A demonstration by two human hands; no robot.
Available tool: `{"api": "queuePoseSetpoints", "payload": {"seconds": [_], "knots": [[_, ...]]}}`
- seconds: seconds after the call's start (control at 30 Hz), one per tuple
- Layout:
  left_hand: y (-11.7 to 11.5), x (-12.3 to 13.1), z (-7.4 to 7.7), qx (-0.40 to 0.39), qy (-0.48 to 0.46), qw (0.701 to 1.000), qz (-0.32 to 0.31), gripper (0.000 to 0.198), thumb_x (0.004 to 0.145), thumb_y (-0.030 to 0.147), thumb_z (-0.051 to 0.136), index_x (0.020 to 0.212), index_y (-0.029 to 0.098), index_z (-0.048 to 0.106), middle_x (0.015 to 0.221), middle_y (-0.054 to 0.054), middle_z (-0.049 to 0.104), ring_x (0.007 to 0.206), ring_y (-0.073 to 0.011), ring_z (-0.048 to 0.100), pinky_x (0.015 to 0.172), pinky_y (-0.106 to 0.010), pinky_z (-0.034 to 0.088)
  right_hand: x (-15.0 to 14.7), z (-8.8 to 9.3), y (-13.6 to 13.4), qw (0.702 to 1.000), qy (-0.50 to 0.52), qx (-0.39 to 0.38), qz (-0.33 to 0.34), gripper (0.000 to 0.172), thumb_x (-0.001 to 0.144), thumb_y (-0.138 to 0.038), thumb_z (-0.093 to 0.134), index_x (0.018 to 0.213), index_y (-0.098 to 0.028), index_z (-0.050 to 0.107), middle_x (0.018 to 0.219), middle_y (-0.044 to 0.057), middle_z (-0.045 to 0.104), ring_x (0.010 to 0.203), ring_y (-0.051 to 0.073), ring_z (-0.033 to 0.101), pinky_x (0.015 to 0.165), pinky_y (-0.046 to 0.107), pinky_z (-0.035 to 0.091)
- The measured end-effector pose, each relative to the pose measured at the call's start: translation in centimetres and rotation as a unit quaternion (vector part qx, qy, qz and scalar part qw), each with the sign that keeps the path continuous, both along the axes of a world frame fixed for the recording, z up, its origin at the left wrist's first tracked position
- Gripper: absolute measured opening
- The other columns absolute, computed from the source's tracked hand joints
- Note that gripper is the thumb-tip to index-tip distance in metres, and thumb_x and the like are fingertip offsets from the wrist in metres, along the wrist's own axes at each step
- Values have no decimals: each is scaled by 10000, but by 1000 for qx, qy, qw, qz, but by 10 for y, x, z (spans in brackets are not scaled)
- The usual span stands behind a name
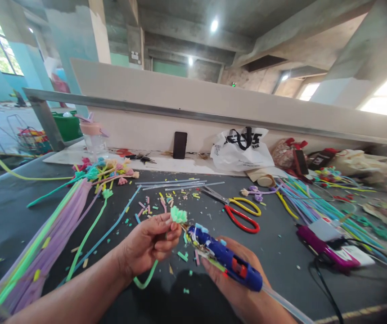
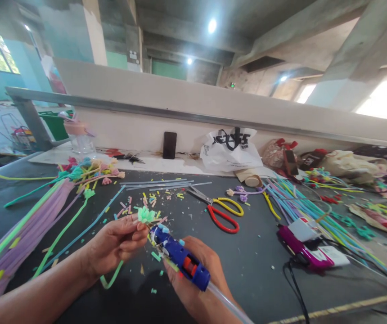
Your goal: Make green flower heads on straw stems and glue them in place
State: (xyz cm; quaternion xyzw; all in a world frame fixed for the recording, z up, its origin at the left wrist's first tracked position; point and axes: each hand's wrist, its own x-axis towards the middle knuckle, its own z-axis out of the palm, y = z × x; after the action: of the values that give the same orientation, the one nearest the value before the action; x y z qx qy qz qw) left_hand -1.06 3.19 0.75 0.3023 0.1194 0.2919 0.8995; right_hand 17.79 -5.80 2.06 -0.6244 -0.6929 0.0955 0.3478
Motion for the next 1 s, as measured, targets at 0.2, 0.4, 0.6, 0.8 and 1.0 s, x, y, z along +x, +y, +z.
{"api": "queuePoseSetpoints", "payload": {"seconds": [0.2,0.4,0.6,0.8,1.0], "knots": [[-1,0,1,1,4,1000,5,121,777,188,573,709,128,493,631,35,367,411,-8,191,329,-111,108,2,-4,-2,999,8,16,-35,229,771,-337,566,584,-209,527,530,-33,564,432,112,534,362,182,374],[-2,0,1,9,9,1000,-1,118,792,189,553,714,121,496,632,34,368,408,-6,190,327,-113,98,3,-2,0,999,-15,19,-21,202,757,-302,574,589,-205,519,530,-39,551,458,108,543,429,180,418],[2,2,0,0,10,1000,10,157,813,199,539,691,112,494,627,39,365,403,1,190,332,-118,101,7,-1,3,998,-20,56,-25,233,747,-314,565,544,-207,524,511,-31,560,433,112,547,372,173,402],[1,4,-4,23,44,998,45,181,836,211,519,689,107,502,625,36,388,398,6,210,348,-130,100,5,-3,-1,999,-14,41,-31,230,748,-328,574,563,-202,519,510,-31,538,432,110,531,397,180,417],[-2,5,-2,58,64,994,64,146,801,186,551,685,121,492,586,42,395,390,-1,216,357,-148,86,1,2,-4,999,11,31,-39,165,731,-286,588,586,-215,559,526,-32,573,436,115,541,389,182,416]]}}
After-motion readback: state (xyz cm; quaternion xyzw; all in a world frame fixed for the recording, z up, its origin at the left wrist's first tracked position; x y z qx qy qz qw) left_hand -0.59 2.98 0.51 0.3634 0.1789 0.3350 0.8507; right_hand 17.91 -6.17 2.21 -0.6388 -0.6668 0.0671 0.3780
